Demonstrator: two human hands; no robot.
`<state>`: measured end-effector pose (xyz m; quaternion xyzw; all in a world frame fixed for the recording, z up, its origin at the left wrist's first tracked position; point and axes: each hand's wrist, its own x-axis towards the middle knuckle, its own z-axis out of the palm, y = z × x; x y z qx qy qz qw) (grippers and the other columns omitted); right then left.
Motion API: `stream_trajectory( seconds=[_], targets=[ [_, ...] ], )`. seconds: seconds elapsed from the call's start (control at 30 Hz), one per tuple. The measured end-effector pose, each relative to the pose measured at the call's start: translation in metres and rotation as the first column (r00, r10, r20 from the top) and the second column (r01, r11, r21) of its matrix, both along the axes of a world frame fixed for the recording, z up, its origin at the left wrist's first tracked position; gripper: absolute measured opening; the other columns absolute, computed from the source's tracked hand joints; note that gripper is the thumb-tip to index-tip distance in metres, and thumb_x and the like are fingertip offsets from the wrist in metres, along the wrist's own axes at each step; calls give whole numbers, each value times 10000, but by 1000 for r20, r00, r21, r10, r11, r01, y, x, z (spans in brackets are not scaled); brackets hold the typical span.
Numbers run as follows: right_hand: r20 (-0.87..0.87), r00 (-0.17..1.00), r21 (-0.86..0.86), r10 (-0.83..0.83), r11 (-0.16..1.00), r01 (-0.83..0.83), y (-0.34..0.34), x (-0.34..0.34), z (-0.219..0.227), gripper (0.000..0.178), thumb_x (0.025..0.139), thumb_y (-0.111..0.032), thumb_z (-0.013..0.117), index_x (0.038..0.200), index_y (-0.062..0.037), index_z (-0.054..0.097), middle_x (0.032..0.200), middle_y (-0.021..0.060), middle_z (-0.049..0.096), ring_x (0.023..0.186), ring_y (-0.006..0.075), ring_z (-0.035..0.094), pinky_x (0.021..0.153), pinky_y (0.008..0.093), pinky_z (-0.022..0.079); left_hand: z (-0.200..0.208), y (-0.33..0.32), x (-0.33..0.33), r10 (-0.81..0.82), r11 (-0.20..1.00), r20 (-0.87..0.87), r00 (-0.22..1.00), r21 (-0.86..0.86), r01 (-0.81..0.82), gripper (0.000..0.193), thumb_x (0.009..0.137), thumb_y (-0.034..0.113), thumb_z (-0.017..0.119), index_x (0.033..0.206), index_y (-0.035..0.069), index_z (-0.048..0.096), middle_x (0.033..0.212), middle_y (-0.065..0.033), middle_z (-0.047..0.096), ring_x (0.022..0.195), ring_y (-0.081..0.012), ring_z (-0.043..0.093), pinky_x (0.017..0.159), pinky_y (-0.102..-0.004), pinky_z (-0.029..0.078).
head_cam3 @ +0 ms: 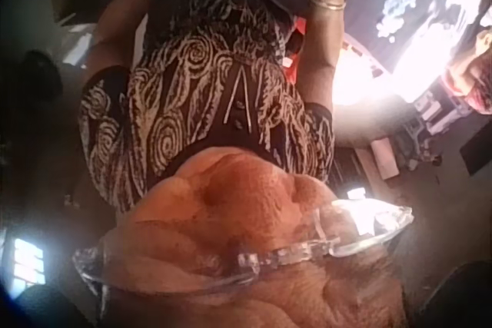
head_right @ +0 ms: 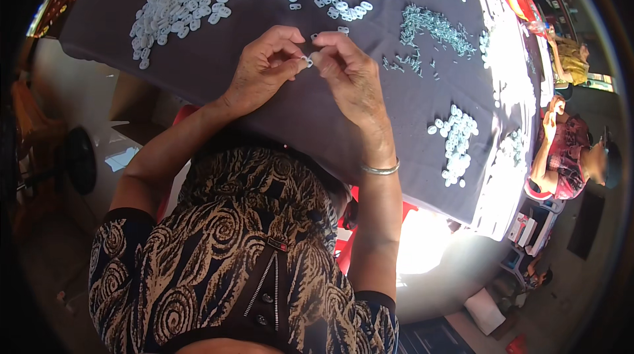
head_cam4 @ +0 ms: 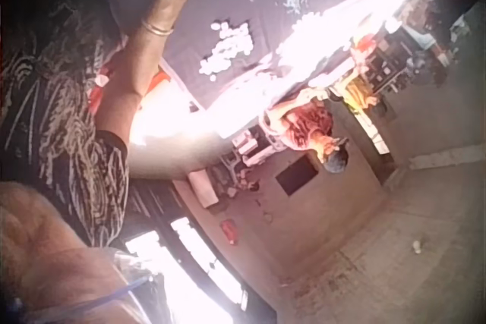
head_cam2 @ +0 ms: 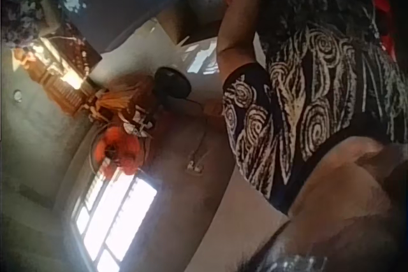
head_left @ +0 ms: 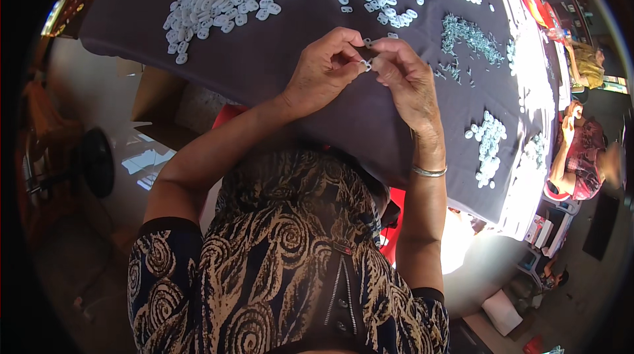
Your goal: Assembling small white plastic components by hand on a workshop table.
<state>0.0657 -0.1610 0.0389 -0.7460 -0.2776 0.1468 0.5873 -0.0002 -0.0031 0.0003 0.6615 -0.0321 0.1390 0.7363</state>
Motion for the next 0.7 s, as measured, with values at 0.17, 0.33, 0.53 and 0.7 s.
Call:
stream_trajectory(
  seconds=[0.17,0.33,0.53,0.7],
  targets=[
    [130,967,-67,-218,971,228,-25,20,11,70,867,-41,602,926,-40,640,726,-36,572,668,24,485,602,179,397,-1,5,2,33,999,10,999,7,-33,281,810,-27,630,1061,40,521,798,-1,579,685,-11,500,592,-162,424],
    [351,913,-250,-206,920,303,-33,24,9,73,805,-16,639,878,-17,641,711,-13,592,661,33,526,606,198,423,4,16,5,94,995,6,996,22,-94,269,835,-27,625,1079,44,537,807,-8,586,693,-36,535,593,-182,467],
    [460,888,-371,-12,906,205,-22,26,-1,138,753,-28,679,885,-9,640,778,48,602,644,108,571,623,242,463,2,20,6,134,991,-14,991,-10,-134,253,840,-22,626,1070,44,544,815,-5,580,694,-37,528,600,-189,466],
    [491,870,-353,-55,900,256,-22,36,3,142,746,-26,683,879,-7,637,782,62,604,665,129,593,616,260,467,1,20,8,152,988,-19,988,-17,-152,244,843,-20,625,1062,51,546,818,-2,575,690,-33,520,597,-189,461]
  ],
)
